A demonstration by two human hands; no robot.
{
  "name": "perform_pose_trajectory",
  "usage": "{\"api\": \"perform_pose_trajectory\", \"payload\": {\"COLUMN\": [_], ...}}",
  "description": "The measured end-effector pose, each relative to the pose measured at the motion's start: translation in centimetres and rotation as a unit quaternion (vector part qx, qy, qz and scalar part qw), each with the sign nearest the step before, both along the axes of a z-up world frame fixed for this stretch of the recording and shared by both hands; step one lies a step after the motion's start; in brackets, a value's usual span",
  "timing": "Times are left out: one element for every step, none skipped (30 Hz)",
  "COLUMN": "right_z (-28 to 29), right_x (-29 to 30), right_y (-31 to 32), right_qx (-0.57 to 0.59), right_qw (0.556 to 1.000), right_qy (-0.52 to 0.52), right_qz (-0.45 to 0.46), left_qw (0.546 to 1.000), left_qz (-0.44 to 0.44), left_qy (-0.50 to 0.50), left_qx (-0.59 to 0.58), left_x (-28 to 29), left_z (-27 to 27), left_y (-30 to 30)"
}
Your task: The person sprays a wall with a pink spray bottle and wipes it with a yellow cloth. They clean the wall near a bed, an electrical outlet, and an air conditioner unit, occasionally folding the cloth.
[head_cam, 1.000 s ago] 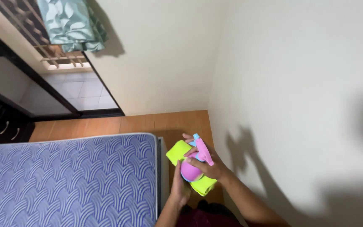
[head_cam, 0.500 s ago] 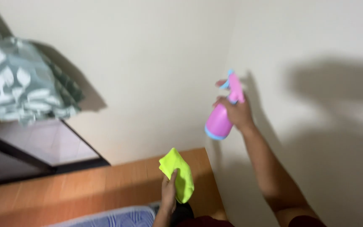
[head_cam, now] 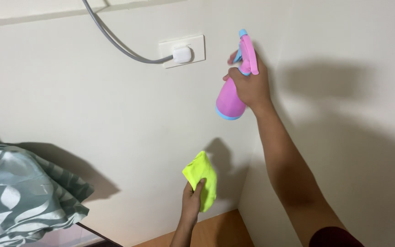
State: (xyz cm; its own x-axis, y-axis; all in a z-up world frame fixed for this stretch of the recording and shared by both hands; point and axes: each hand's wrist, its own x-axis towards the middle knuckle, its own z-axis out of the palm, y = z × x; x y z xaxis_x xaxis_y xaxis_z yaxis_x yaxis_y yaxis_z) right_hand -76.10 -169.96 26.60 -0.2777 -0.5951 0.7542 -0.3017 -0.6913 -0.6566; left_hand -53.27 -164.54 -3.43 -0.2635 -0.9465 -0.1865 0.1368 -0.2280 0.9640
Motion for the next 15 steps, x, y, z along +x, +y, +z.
{"api": "perform_pose_trajectory", "payload": {"right_z": [-0.7, -0.9, -0.9, -0.9, -0.2, 0.2, 0.5, 0.9, 1.3, 1.6, 1.7, 1.6, 1.5, 0.4, -0.8], "right_x": [-0.3, -0.9, -1.6, -2.4, -3.4, -4.3, -5.3, -6.0, -6.7, -7.4, -8.0, -8.4, -8.8, -9.3, -9.8], "right_y": [-0.8, -1.6, -2.3, -3.0, -3.3, -3.4, -3.5, -3.2, -2.9, -2.6, -2.6, -2.6, -2.7, -3.5, -4.3], "right_qx": [0.022, 0.017, 0.001, -0.016, -0.022, -0.033, -0.043, -0.047, -0.016, 0.017, 0.014, -0.018, -0.050, -0.050, -0.023], "right_qw": [1.000, 1.000, 1.000, 0.999, 0.999, 0.998, 0.997, 0.997, 0.993, 0.986, 0.986, 0.984, 0.981, 0.981, 0.989], "right_qy": [-0.014, -0.011, -0.018, -0.026, -0.024, -0.033, -0.042, -0.041, -0.058, -0.075, -0.074, -0.064, -0.053, -0.053, -0.043], "right_qz": [-0.007, -0.007, -0.011, -0.015, -0.016, -0.032, -0.049, -0.052, -0.100, -0.147, -0.149, -0.164, -0.178, -0.178, -0.143], "left_qw": [1.000, 1.000, 1.000, 1.000, 0.999, 0.999, 0.999, 0.999, 0.998, 0.998, 0.998, 0.997, 0.997, 0.997, 0.991], "left_qz": [-0.005, -0.005, -0.002, 0.000, -0.001, -0.006, -0.010, -0.014, -0.015, -0.016, -0.018, -0.010, -0.002, -0.001, 0.006], "left_qy": [0.007, 0.009, 0.003, -0.005, -0.003, -0.005, -0.006, -0.006, -0.014, -0.021, -0.020, -0.017, -0.013, -0.013, -0.014], "left_qx": [-0.011, -0.016, -0.021, -0.026, -0.033, -0.034, -0.036, -0.039, -0.051, -0.062, -0.064, -0.071, -0.078, -0.078, -0.130], "left_x": [-0.3, -0.7, -1.2, -1.6, -2.1, -2.3, -2.6, -2.9, -3.3, -3.7, -4.4, -4.8, -5.3, -5.8, -6.3], "left_z": [0.8, 0.9, 1.0, 1.2, 1.7, 1.9, 2.1, 2.0, 1.9, 1.8, 2.5, 3.3, 4.0, 4.0, 3.9], "left_y": [-0.3, -0.7, -1.1, -1.5, -2.0, -2.2, -2.3, -2.7, -3.2, -3.5, -3.6, -3.6, -3.7, -4.3, -4.8]}}
